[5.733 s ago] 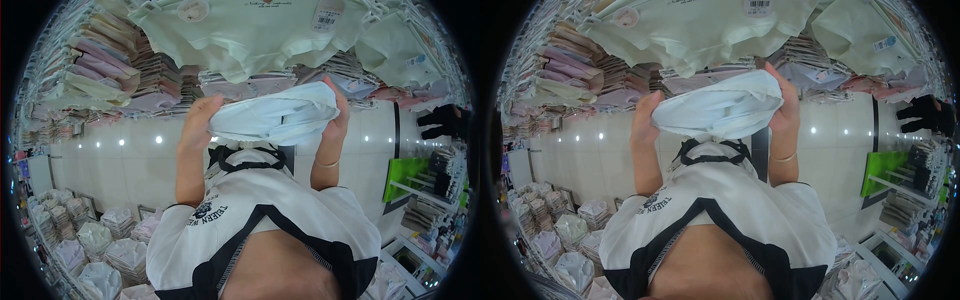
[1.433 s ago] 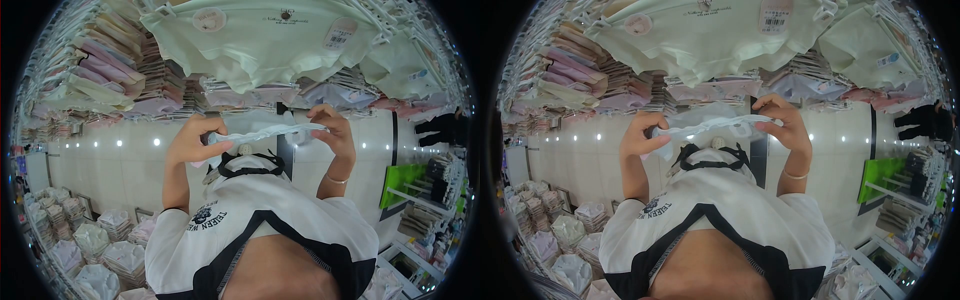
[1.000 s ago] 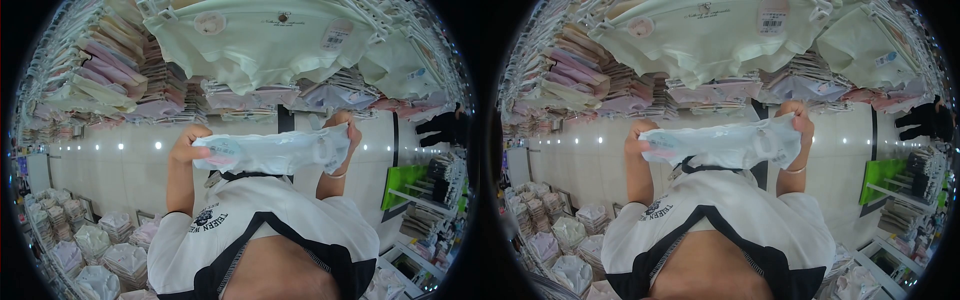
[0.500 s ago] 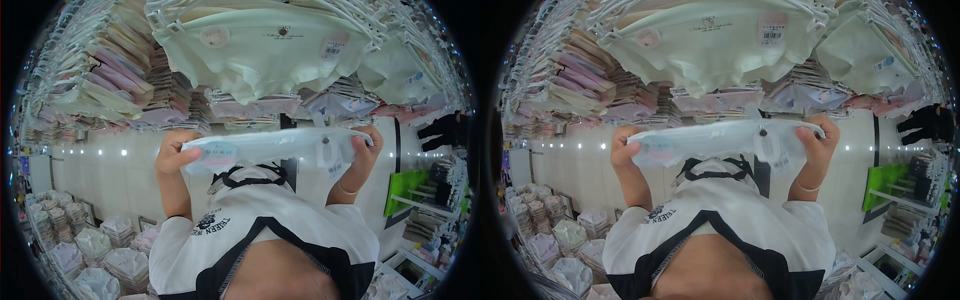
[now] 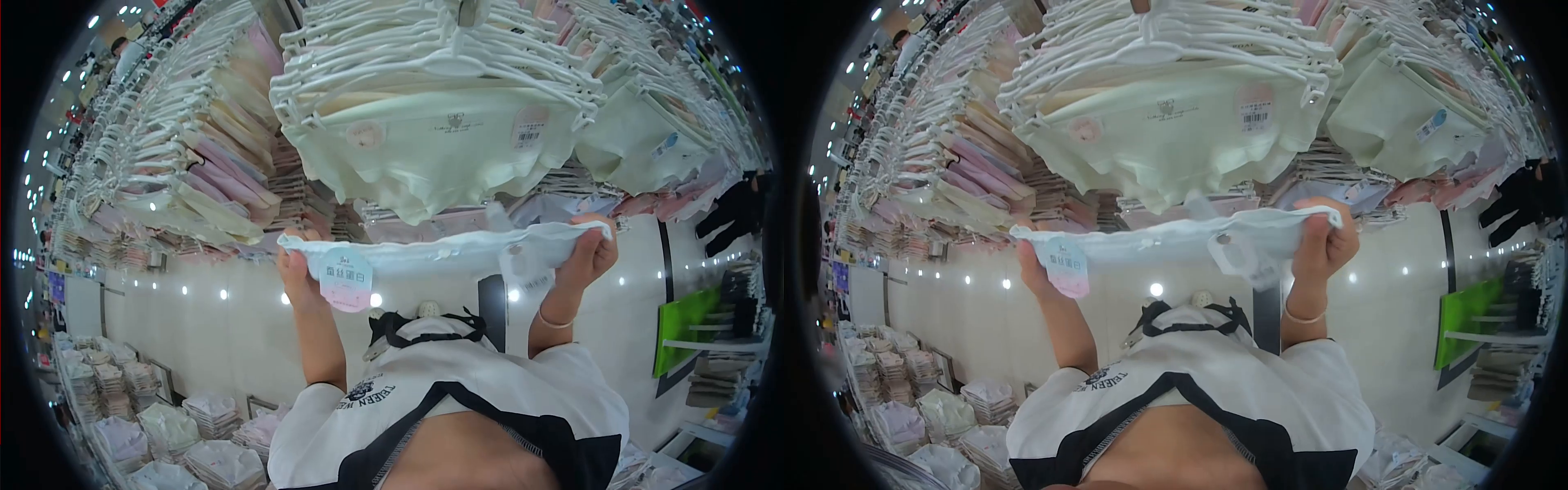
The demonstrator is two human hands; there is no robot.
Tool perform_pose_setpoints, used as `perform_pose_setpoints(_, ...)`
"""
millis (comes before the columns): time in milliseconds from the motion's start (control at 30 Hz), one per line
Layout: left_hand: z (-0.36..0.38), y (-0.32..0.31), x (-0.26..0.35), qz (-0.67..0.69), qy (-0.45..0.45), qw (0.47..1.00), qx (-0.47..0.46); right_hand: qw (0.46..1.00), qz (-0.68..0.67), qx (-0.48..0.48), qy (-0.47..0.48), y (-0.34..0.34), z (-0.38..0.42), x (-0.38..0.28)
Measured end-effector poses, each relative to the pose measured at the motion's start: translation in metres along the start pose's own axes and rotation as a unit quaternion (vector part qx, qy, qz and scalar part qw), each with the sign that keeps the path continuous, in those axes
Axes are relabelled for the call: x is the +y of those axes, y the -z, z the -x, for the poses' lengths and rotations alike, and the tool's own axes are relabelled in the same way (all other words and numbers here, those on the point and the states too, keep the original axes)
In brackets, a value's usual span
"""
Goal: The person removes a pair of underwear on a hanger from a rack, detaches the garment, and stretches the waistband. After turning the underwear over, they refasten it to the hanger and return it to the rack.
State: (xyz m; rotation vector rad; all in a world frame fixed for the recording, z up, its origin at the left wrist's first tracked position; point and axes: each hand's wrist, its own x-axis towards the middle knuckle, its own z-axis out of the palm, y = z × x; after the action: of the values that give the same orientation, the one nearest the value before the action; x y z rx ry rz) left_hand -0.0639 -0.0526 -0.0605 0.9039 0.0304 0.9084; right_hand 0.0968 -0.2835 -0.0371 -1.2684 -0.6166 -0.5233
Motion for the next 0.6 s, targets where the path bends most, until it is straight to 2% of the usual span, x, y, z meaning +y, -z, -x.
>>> perform_pose_setpoints(100,0.004,-0.008,-0.002,-0.064,0.022,0.991,0.116,0.998,0.016,0.013,-0.058,-0.017,-0.008,-0.004)
perform_pose_setpoints(200,0.008,-0.004,-0.002,-0.07,0.055,0.987,0.135,0.973,-0.105,-0.065,-0.193,-0.018,-0.015,0.0)
perform_pose_setpoints(233,0.008,-0.001,-0.003,-0.049,0.045,0.991,0.112,0.958,-0.144,-0.085,-0.233,-0.02,-0.018,0.003)
perform_pose_setpoints(333,0.013,-0.013,0.006,-0.038,0.048,0.979,0.192,0.916,-0.228,-0.135,-0.301,-0.025,-0.028,-0.004)
perform_pose_setpoints(433,0.016,0.001,0.012,-0.026,0.056,0.99,0.127,0.9,-0.257,-0.148,-0.321,-0.049,-0.043,-0.011)
perform_pose_setpoints(467,0.017,0.002,0.013,-0.043,0.049,0.989,0.133,0.886,-0.279,-0.163,-0.334,-0.056,-0.048,-0.013)
perform_pose_setpoints(533,0.017,0.002,0.016,-0.078,0.034,0.986,0.144,0.825,-0.36,-0.225,-0.372,-0.066,-0.061,-0.014)
perform_pose_setpoints(600,0.02,-0.004,0.018,-0.094,-0.005,0.988,0.12,0.848,-0.339,-0.189,-0.362,-0.081,-0.069,-0.021)
